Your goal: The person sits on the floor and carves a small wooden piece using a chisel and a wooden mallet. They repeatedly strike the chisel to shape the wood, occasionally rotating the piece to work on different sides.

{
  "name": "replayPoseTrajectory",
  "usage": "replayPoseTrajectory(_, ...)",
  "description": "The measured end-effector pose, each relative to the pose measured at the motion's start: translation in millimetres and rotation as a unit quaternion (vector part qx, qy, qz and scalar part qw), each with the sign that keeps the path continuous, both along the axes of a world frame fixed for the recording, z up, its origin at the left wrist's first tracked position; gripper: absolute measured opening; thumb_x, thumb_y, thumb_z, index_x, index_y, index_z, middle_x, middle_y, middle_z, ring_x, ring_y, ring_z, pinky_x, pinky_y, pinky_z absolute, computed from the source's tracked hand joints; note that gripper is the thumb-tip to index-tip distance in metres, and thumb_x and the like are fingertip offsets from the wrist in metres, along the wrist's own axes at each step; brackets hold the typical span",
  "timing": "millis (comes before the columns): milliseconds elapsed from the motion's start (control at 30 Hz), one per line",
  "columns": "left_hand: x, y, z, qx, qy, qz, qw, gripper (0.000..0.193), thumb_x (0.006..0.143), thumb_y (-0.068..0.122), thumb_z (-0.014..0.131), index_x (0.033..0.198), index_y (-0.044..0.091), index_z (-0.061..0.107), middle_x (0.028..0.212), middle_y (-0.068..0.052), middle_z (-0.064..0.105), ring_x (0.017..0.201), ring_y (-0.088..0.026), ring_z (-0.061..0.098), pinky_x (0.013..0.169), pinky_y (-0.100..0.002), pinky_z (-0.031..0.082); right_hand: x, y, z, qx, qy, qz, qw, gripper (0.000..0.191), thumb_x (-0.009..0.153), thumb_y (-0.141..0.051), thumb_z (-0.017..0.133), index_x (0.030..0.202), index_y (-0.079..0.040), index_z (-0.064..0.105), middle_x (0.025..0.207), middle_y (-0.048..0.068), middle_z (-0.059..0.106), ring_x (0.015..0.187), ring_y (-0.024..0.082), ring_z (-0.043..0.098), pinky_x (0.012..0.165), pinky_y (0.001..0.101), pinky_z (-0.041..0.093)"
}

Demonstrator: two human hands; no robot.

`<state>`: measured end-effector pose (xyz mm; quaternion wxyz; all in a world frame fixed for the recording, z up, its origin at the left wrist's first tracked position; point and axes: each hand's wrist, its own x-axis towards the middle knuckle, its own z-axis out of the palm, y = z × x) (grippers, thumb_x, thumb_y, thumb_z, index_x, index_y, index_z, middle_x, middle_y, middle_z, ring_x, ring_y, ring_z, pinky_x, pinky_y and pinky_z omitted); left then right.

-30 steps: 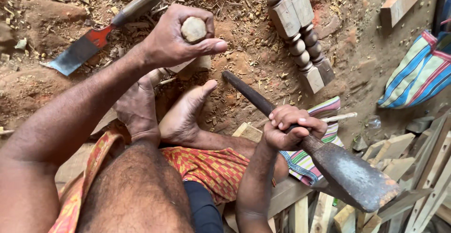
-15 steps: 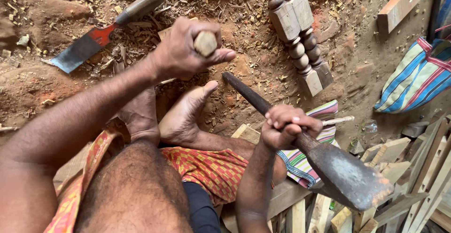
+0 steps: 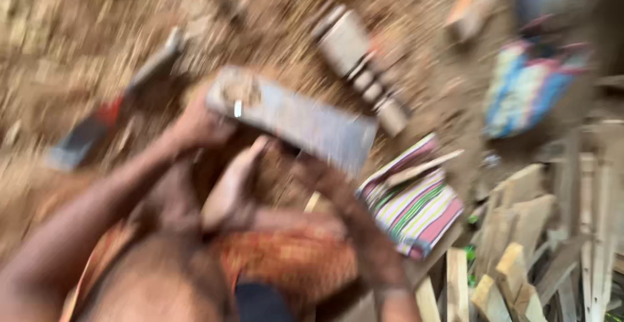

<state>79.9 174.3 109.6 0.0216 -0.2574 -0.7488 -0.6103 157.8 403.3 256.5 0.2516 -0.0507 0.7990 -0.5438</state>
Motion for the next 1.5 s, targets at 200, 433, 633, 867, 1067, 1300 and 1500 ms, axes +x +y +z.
replayPoseTrajectory(200,-10,-6,24,-0.115,-0.301,-0.067,0.944,0.028,0.089,0.038,0.078,0.087,0.010,0.076,0.076,-0.007,0.075,0.071,-0.021,0.070,0.064,-0.036,0.058,-58,-37,88,0.042,0.403,-0.077,0.911,0.031,0.101,-0.020,0.078,0.127,-0.014,0.060,0.106,0.003,0.067,0.084,0.015,0.062,0.075,0.0325,0.055)
replayPoseTrajectory(433,10,-6,2,0.028,-0.100,-0.051,0.993,0.023,0.085,0.017,0.073,0.105,0.006,0.074,0.097,-0.009,0.076,0.089,-0.021,0.070,0.078,-0.039,0.058,-34,-39,65,0.080,0.434,0.039,0.896,0.022,0.096,-0.008,0.070,0.118,-0.012,0.066,0.094,0.007,0.069,0.077,0.020,0.063,0.067,0.0368,0.057)
replayPoseTrajectory(633,-7,-9,26,-0.005,-0.166,-0.058,0.984,0.029,0.087,0.033,0.080,0.096,0.007,0.073,0.085,-0.005,0.071,0.076,-0.017,0.069,0.064,-0.036,0.058,-10,1,-12,0.317,0.362,0.046,0.875,0.023,0.087,-0.014,0.078,0.109,-0.007,0.075,0.099,0.013,0.073,0.086,0.029,0.070,0.076,0.0451,0.059)
replayPoseTrajectory(867,-27,-3,36,0.001,-0.268,-0.134,0.954,0.042,0.088,0.042,0.083,0.073,0.006,0.066,0.060,-0.001,0.055,0.057,-0.014,0.050,0.051,-0.033,0.043,18,23,-66,-0.019,0.385,-0.135,0.913,0.020,0.100,-0.004,0.069,0.116,-0.009,0.057,0.095,0.008,0.064,0.078,0.018,0.062,0.069,0.0309,0.055)
replayPoseTrajectory(1067,-15,-14,38,0.003,-0.204,-0.057,0.977,0.027,0.084,0.034,0.084,0.082,0.010,0.071,0.067,-0.004,0.066,0.060,-0.014,0.060,0.055,-0.031,0.050,3,17,-64,-0.282,0.294,-0.234,0.883,0.020,0.101,-0.001,0.064,0.112,-0.008,0.048,0.085,0.006,0.055,0.062,0.011,0.051,0.055,0.0301,0.050)
replayPoseTrajectory(1300,-8,-24,111,0.066,-0.088,-0.209,0.972,0.023,0.086,0.025,0.083,0.092,0.008,0.069,0.081,-0.006,0.066,0.075,-0.019,0.064,0.068,-0.034,0.052,4,27,-50,-0.256,0.294,-0.317,0.865,0.023,0.105,-0.001,0.065,0.111,-0.012,0.045,0.074,0.001,0.048,0.060,0.011,0.047,0.052,0.0310,0.047)
replayPoseTrajectory(1500,-40,-34,138,0.018,-0.001,-0.159,0.987,0.039,0.086,0.022,0.083,0.115,0.006,0.062,0.106,-0.010,0.064,0.099,-0.024,0.064,0.084,-0.038,0.053,1,33,-62,-0.268,0.352,-0.293,0.848,0.015,0.105,-0.008,0.062,0.108,-0.008,0.047,0.069,0.002,0.047,0.054,0.011,0.045,0.050,0.0293,0.046)
